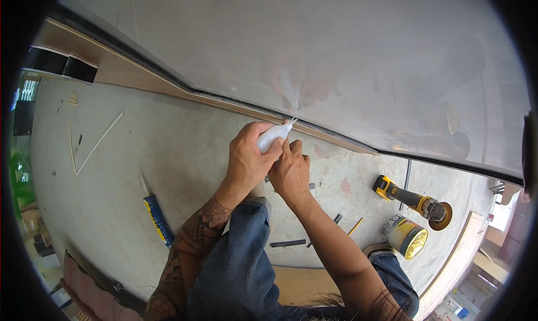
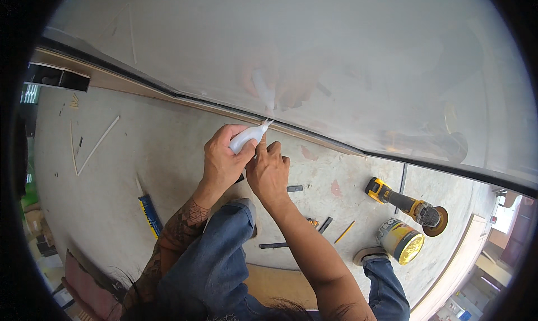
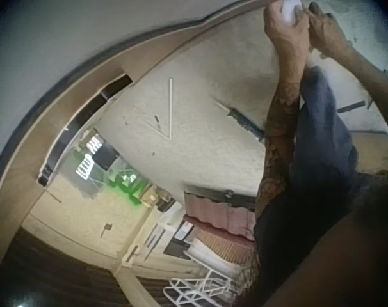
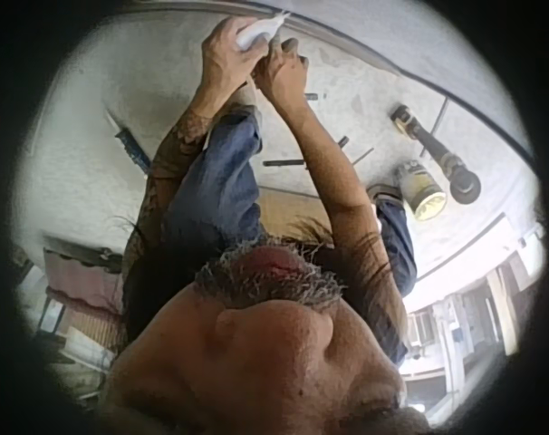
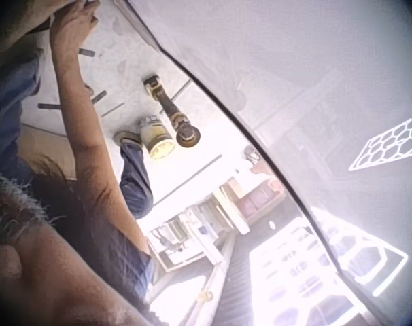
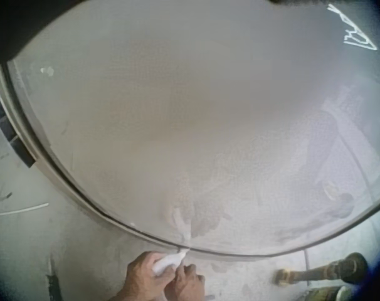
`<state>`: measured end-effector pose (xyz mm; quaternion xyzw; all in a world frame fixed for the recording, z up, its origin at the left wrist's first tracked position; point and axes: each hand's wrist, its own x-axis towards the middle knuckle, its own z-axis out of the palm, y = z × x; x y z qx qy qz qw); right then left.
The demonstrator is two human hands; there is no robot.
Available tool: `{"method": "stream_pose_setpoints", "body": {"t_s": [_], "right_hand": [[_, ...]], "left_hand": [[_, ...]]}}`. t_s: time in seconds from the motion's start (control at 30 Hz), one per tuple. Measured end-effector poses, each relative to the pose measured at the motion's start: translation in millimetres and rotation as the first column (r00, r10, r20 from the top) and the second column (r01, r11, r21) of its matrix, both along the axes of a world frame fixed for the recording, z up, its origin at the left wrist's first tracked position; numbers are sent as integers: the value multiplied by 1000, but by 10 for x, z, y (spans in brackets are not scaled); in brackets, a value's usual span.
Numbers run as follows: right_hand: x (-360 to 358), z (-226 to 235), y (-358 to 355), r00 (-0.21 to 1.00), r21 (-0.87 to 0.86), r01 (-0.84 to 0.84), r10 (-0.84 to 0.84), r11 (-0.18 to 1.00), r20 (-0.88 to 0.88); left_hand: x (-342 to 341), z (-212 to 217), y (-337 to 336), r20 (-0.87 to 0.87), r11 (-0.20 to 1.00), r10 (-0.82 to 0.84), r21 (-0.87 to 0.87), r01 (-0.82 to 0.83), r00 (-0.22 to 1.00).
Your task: The recorder applies adhesive or sealant to small black metal brackets and attaches them to the base of a cabinet or furniture piece, using a tape measure to ensure correct spacing.
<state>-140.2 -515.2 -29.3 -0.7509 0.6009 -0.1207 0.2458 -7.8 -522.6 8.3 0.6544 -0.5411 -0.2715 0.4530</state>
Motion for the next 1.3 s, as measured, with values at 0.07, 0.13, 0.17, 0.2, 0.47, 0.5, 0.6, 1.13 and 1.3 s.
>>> {"method": "stream_pose_setpoints", "body": {"t_s": [0.07, 0.13, 0.17, 0.2, 0.47, 0.5, 0.6, 1.13, 1.3], "right_hand": [[-19, -52, 2, 1000, -8, -12, 12, 1000, -12], [-6, -58, 7, 999, -12, -32, 31, 999, -16], [15, -30, 10, 999, 2, -33, 33, 999, -22], [33, -14, 16, 999, 16, -35, 36, 999, -28], [3, 4, 22, 999, 3, -40, 40, 999, -37], [9, -2, 18, 999, 4, -45, 45, 999, -31], [-16, 4, 4, 999, 16, -36, 37, 999, -34], [3, 88, -24, 999, 99, -29, 27, 995, 24], [-22, 19, 38, 998, 43, -58, 57, 997, 17]], "left_hand": [[-16, -8, -6, -6, 1000, 3, 1, -3, 1000], [5, -32, 11, -21, 1000, 8, -3, -8, 1000], [30, -40, 30, -15, 1000, 16, -1, -16, 1000], [55, -50, 53, -90, 998, 14, 58, -9, 996], [337, -348, 389, -777, 976, 75, 184, 112, 625], [377, -377, 462, -773, 977, 78, 186, 107, 629], [479, -513, 664, -811, 989, 125, 151, -3, 572], [1192, -2382, 2095, 21, 889, 443, 122, -442, 897], [1246, -2362, 2125, -164, 875, 472, 209, -438, 866]]}}
